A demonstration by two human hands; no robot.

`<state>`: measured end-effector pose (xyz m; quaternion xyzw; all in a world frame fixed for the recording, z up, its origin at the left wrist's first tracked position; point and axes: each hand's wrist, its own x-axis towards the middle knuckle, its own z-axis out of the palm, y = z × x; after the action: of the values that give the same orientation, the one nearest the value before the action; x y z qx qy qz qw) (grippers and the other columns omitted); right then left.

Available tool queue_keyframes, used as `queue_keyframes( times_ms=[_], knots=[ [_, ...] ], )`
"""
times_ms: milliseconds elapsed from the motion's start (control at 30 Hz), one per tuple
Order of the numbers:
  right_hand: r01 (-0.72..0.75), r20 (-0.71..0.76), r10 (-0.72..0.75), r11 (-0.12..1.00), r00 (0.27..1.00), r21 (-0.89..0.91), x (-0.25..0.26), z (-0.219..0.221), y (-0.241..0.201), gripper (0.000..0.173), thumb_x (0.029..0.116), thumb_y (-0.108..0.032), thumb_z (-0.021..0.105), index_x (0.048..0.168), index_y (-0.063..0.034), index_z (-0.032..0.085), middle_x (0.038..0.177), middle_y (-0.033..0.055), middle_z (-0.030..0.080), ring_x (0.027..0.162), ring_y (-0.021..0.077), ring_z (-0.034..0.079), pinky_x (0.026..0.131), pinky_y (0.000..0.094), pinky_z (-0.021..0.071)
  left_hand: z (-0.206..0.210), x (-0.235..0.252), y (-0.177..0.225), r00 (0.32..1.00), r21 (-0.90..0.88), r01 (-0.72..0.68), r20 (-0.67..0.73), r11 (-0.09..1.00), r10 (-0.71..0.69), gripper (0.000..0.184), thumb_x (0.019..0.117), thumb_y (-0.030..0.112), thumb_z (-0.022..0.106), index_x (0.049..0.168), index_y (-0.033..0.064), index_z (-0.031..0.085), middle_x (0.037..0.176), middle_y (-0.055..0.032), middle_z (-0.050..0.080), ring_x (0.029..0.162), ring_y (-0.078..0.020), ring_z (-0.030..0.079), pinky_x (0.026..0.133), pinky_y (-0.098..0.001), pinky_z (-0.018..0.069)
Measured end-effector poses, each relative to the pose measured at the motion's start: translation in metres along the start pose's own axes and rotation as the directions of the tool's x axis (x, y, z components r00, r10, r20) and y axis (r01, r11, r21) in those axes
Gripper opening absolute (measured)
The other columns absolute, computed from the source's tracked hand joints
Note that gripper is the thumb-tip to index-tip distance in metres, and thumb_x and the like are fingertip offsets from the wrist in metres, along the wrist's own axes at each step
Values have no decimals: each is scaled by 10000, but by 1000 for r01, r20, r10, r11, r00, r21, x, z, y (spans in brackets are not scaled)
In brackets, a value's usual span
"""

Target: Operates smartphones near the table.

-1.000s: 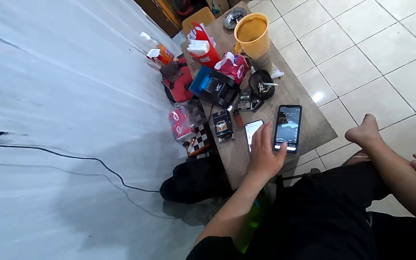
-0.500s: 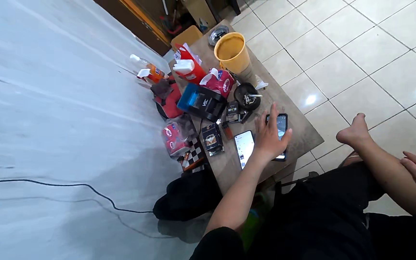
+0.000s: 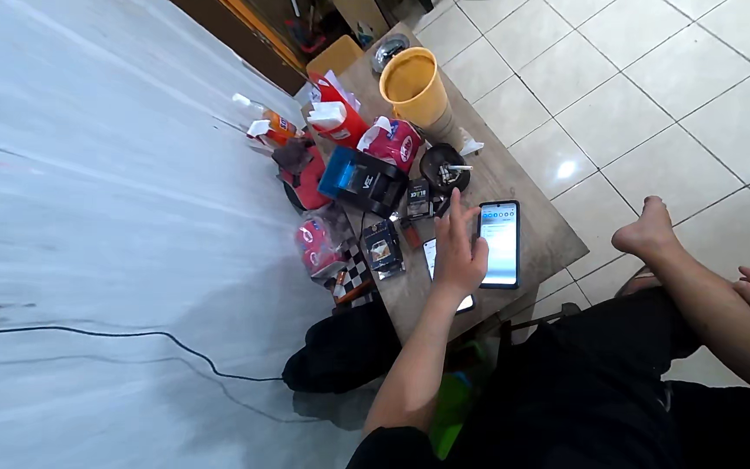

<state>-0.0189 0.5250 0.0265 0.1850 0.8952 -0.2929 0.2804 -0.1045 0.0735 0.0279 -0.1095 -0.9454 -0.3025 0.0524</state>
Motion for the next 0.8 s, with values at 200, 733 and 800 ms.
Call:
queue_keyframes(
  times_ms=[200, 733, 800],
  knots=[
    [-45, -37, 44, 999, 998, -23, 5, 0, 24, 533, 1141, -347, 276, 1590, -77, 372, 1506, 262, 501, 1387, 437, 492, 1133, 656, 349, 2, 1, -2, 999, 35, -33, 36, 999, 32, 900, 942, 253, 505, 1642, 156, -52, 1568, 24, 456, 1519, -212, 283, 1247, -590, 85],
    [64, -131, -72, 996, 989, -64, 55, 28, 113, 622, 1090, -551, 255, 1580, -204, 419, 1447, 195, 582, 1323, 428, 557, 1062, 711, 400, 5, 0, -4, 996, 66, -27, 81, 997, 22, 900, 929, 257, 466, 1642, 147, -72, 1511, 77, 524, 1512, -161, 299, 1205, -697, -1],
    [65, -124, -73, 996, 990, -69, 57, 28, 116, 631, 1085, -570, 253, 1586, -220, 408, 1464, 180, 574, 1342, 419, 546, 1077, 711, 387, 5, 1, -5, 996, 62, -36, 81, 997, 31, 896, 933, 253, 464, 1641, 144, -74, 1518, 74, 517, 1512, -163, 299, 1204, -699, -1]
  ],
)
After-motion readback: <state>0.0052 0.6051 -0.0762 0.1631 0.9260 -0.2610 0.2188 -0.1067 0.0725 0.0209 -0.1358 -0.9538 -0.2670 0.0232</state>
